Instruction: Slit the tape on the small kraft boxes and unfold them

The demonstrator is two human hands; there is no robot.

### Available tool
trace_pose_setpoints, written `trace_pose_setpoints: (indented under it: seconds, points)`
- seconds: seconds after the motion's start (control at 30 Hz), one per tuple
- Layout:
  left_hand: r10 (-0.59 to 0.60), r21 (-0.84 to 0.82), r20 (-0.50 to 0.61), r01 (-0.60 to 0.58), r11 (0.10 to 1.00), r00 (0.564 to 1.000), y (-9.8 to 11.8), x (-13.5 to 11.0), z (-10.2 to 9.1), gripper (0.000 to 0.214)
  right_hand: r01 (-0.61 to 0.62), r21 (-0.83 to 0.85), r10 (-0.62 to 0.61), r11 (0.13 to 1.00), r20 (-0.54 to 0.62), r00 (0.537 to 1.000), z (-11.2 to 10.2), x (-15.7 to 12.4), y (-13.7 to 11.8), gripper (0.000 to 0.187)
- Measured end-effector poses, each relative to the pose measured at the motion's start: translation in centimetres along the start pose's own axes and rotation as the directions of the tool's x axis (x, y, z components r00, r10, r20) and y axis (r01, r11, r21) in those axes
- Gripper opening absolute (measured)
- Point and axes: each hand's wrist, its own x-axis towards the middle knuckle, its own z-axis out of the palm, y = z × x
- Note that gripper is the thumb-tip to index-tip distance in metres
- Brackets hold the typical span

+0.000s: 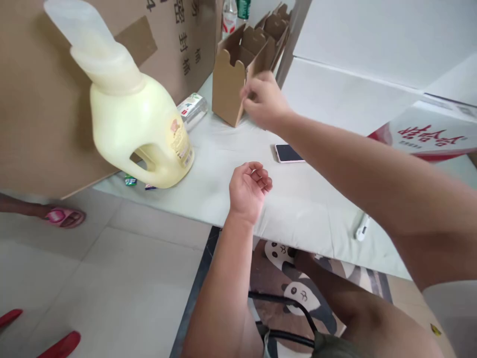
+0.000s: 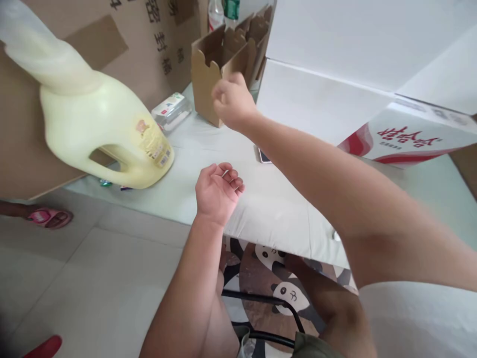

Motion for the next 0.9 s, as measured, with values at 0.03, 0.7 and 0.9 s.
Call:
trace_pose_setpoints:
  seconds: [0.03,0.7,0.9]
  points:
    - [0.002,0.0,-0.011,-0.002,1.0,1.0,0.3,0.0,-0.1,0.023,0.039,-0.074,-0.037,0.997,0.02,0.999,0.6,1.5,-1.1,0.011]
    - [0.345,0.081,-0.161,-0.336,0.938,0.924,-0.1,-0.3,0.5,0.021,0.085,-0.364,-0.087,0.928,0.012,0.996,-3.4,-4.7,2.0,0.02]
    - [0.733,0.393,-0.198,-0.633,0.667,0.65,0.3,-0.2,-1.0,0.011,0.148,-0.408,-0.262,0.901,-0.24,0.935,-10.5,-22.1,4.1,0.014]
